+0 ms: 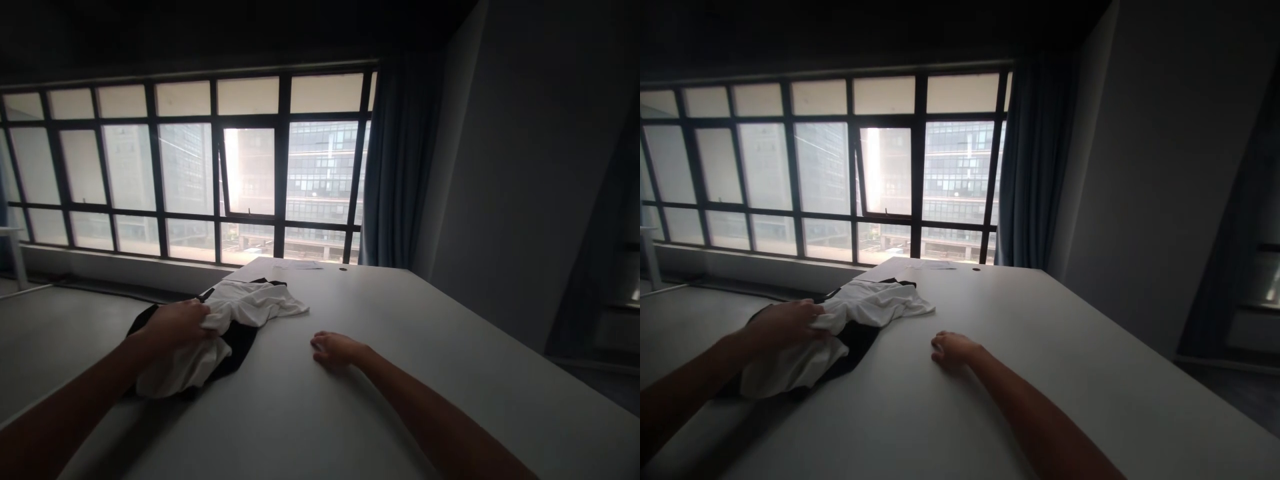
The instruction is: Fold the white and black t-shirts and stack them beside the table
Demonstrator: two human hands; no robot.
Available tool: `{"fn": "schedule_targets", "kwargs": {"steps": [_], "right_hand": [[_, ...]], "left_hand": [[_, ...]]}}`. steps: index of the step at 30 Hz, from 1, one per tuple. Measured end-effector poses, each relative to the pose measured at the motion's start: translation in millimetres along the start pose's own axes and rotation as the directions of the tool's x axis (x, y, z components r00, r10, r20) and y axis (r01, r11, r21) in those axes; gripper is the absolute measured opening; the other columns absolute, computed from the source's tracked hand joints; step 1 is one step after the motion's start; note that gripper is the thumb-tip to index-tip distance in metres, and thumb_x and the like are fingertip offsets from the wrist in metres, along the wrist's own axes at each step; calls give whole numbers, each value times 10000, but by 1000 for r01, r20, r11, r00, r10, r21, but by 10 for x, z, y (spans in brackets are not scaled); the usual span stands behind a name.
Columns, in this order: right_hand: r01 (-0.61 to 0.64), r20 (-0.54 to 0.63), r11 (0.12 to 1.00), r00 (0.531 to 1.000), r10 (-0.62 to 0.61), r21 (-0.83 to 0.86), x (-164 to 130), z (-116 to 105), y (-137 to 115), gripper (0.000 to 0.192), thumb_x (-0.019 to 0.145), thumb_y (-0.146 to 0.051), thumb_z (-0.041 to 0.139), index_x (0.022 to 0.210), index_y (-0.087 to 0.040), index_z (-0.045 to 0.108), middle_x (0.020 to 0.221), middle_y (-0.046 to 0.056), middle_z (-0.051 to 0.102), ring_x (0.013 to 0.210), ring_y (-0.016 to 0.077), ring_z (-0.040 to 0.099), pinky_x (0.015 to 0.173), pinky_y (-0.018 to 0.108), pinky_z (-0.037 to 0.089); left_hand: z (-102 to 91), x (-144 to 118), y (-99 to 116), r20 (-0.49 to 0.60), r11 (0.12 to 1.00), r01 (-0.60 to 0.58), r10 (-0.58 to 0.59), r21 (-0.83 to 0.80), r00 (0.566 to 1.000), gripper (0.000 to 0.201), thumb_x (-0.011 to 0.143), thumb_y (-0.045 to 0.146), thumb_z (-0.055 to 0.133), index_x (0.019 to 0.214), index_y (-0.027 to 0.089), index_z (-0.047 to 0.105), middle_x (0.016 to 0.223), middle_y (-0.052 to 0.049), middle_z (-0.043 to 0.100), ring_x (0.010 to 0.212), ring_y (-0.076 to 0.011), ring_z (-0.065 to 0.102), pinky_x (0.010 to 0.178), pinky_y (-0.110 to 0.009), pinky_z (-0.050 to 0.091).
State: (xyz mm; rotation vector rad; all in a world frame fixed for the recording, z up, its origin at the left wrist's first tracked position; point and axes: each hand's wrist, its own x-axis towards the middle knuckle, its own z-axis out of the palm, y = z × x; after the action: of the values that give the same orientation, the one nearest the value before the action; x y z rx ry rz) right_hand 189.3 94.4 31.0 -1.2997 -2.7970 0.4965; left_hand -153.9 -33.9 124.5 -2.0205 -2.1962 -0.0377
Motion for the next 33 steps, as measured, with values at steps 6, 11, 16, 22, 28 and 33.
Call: {"fn": "schedule_targets", "kwargs": {"steps": [6,11,16,22,28,33], "right_hand": [[-80,-54,992,995,86,100,-1036,18,553,498,774,-377,649,1254,-243,650,1430,79,521,1252,317,519,1062,451,388],[-151,-215,965,956,198,216,-1601,66,861,411,803,-349,616,1173,-186,693,1185,107,688,1040,252,640,948,369,472],[-150,-380,967,898,220,204,-1732,184,1044,597,762,-284,657,1335,-140,570,1281,151,626,1115,254,606,996,366,440],[-129,-442,972,873,206,198,-1787,164,1287,712,747,-262,654,1427,-158,470,1264,147,630,1051,233,627,927,346,480],[-95,-408,957,889,205,273,-1661,249,1350,506,784,-284,613,1276,-165,624,1068,110,713,950,232,653,892,345,482],[-8,-360,731,867,346,683,-1441,319,1175,810,801,-514,597,1489,-166,347,1176,121,672,994,256,658,901,385,509]], "left_hand": [[-207,284,108,-55,999,-2,-1,-50,998,356,842,450,517,882,156,715,935,-107,724,863,-281,657,751,-388,480],[-523,392,975,-172,982,-31,-1,-184,985,438,900,483,421,736,161,668,610,-54,639,609,-214,619,632,-363,480],[-407,-108,2542,-307,759,-538,447,-367,840,437,954,460,366,893,171,689,855,-56,711,726,-176,642,697,-300,477],[187,-426,3117,-130,567,-656,699,-499,703,439,910,538,448,1118,236,689,979,-50,753,828,-214,681,743,-313,489],[747,-90,2531,-82,829,-429,430,-358,899,545,884,578,465,1306,257,591,1379,-107,589,1234,-340,549,1010,-474,421],[1076,-166,2443,17,754,-531,581,-386,813,764,844,692,458,1488,293,363,1579,-78,305,1456,-391,189,1146,-597,202]]}}
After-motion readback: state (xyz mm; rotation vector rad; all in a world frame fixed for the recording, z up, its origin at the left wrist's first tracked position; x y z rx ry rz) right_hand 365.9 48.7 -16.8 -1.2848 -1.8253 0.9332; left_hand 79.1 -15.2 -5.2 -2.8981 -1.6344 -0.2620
